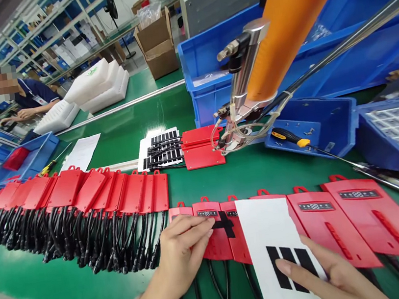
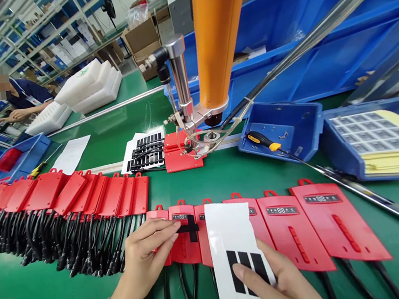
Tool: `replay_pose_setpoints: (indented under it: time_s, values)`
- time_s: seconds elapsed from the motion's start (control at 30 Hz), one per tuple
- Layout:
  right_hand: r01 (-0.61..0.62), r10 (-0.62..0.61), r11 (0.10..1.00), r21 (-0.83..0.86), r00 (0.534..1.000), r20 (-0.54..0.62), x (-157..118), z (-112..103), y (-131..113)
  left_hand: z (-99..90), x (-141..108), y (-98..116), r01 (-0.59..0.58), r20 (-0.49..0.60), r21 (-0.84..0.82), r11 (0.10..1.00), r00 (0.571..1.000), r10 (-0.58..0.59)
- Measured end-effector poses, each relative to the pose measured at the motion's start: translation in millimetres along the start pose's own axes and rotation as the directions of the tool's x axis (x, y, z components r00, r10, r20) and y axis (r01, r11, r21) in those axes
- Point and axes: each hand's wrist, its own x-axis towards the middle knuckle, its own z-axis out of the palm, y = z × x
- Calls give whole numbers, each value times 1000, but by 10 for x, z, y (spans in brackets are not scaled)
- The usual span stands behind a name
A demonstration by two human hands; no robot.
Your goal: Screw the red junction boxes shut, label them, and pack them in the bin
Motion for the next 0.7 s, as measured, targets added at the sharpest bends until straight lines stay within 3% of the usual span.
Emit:
replay_pose_setpoints:
  time_s: [0.07,0.13,0.23,0.33,0.4,0.47,0.63,0.7]
  values:
    - [134,-139,980,-148,990,-24,55,-72,67,-20,6,57,-36,-3,-21,999,999,36]
    - [296,-312,894,-336,950,6,91,-155,141,-55,3,118,-94,-3,-11,996,996,94]
    - [450,-475,690,-567,872,114,79,-285,219,-117,-21,183,-160,-15,19,987,987,161]
    - [494,-582,428,-757,791,188,5,-378,170,-162,-56,238,-199,-22,34,979,980,200]
    - [523,-667,311,-794,715,209,-53,-371,43,-178,-76,286,-226,-10,36,974,974,226]
    - [584,-720,327,-743,663,204,-107,-288,-127,-186,-93,341,-265,19,41,963,964,265]
    - [650,-640,574,-498,735,223,-193,57,-388,-183,-143,438,-338,75,80,938,940,332]
    - [677,-665,598,-429,718,206,-199,123,-377,-181,-164,449,-338,73,86,937,940,332]
